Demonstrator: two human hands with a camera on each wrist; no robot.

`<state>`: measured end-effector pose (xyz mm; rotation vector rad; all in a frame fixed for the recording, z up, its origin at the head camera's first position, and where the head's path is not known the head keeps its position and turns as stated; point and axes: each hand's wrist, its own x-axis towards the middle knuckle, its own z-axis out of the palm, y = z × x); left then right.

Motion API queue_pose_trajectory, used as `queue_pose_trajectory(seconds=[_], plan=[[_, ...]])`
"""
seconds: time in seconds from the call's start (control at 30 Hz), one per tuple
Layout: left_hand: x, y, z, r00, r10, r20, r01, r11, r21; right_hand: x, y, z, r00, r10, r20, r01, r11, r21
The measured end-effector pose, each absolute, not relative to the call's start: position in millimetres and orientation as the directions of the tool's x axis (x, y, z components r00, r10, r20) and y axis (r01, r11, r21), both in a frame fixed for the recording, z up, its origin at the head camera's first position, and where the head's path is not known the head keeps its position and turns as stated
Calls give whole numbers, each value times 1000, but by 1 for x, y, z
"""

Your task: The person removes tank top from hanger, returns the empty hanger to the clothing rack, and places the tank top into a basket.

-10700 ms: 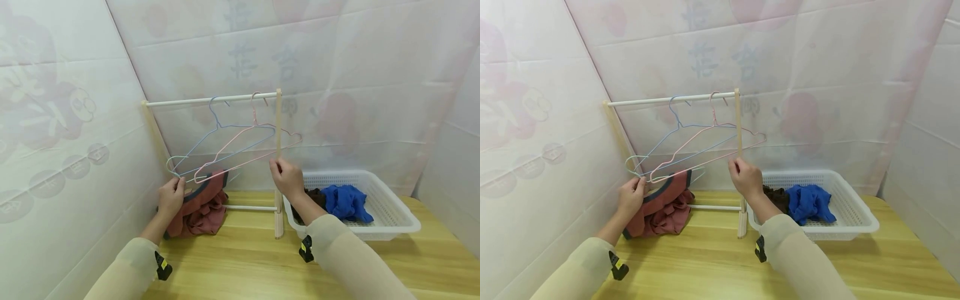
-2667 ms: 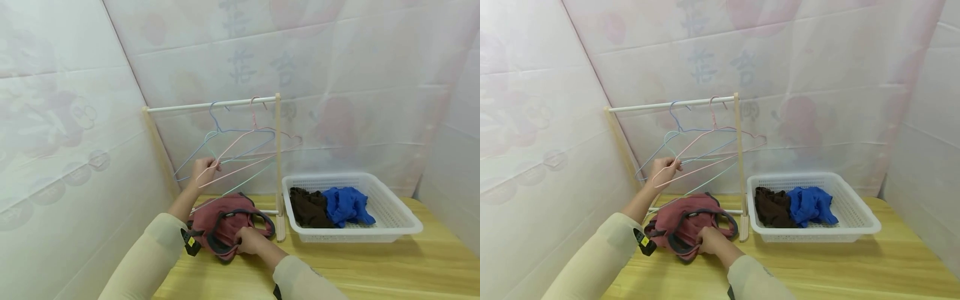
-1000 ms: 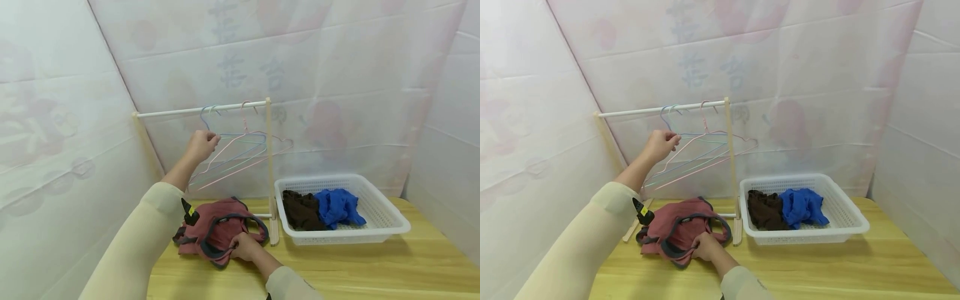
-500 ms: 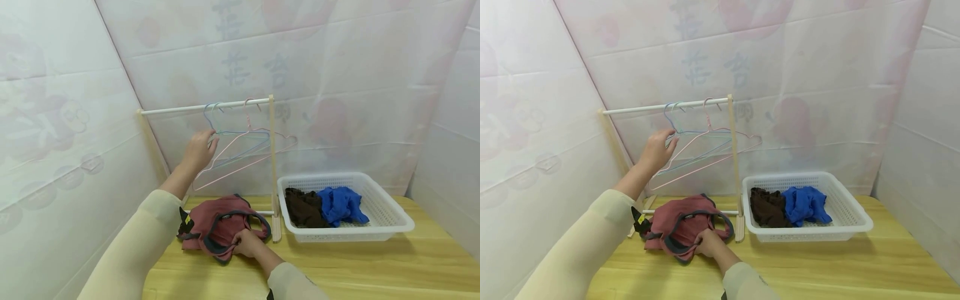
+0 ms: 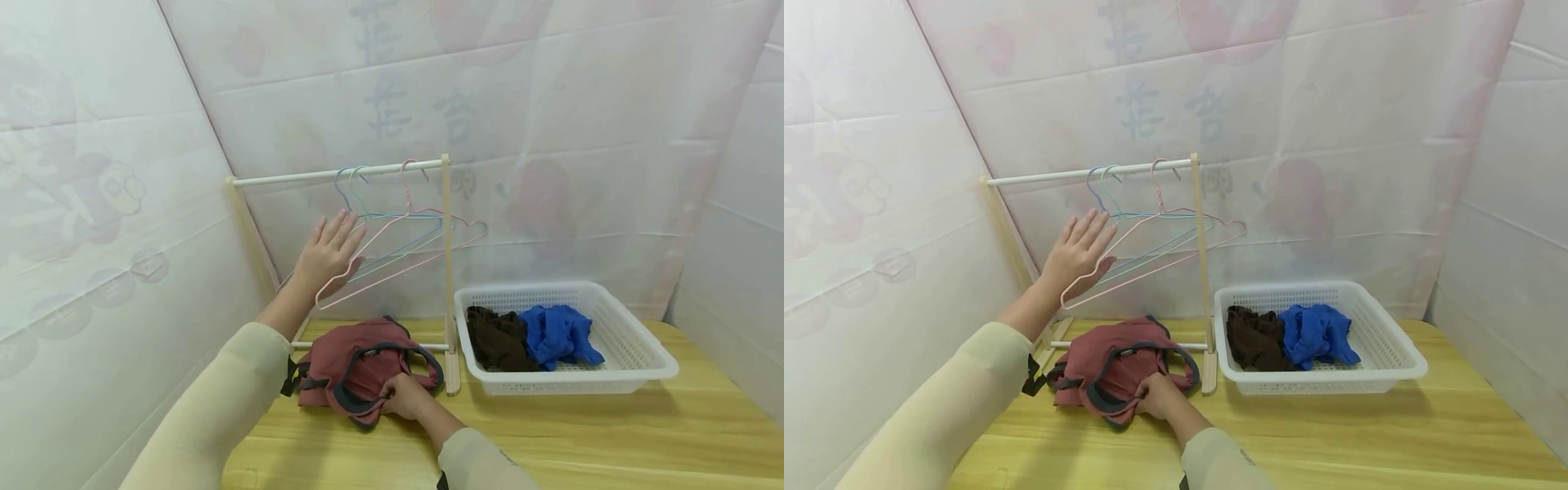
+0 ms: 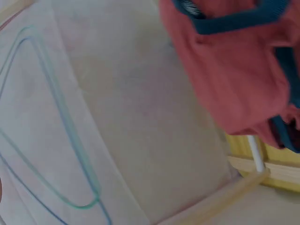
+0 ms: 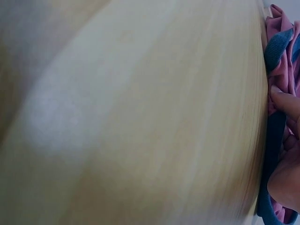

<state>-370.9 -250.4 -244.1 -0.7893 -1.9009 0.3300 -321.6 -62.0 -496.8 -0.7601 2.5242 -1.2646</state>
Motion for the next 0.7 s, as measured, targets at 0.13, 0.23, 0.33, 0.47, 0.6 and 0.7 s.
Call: queue_pose_trajectory(seconds=[0.13, 0.23, 0.33, 0.47, 0.6, 0.7], plan=[[-367, -248, -260, -327, 681, 655, 424, 725, -542, -322, -61, -497, -842, -538, 36, -351, 496, -794], [-364, -243, -269, -323, 713, 622, 459, 693, -556, -322, -60, -498, -843, -537, 34, -349, 499, -793], [-363, -237, -279, -337, 738, 584, 471, 669, -575, -322, -60, -498, -843, -537, 41, -355, 498, -791], [-366, -232, -300, -358, 766, 534, 478, 641, -601, -323, -59, -497, -842, -537, 48, -363, 500, -786], [-370, -234, -332, -360, 791, 495, 472, 612, -634, -324, -61, -497, -844, -534, 51, -362, 497, -789], [-369, -238, -360, -460, 756, 466, 489, 654, -578, -323, -62, -498, -844, -533, 52, -360, 492, -793]])
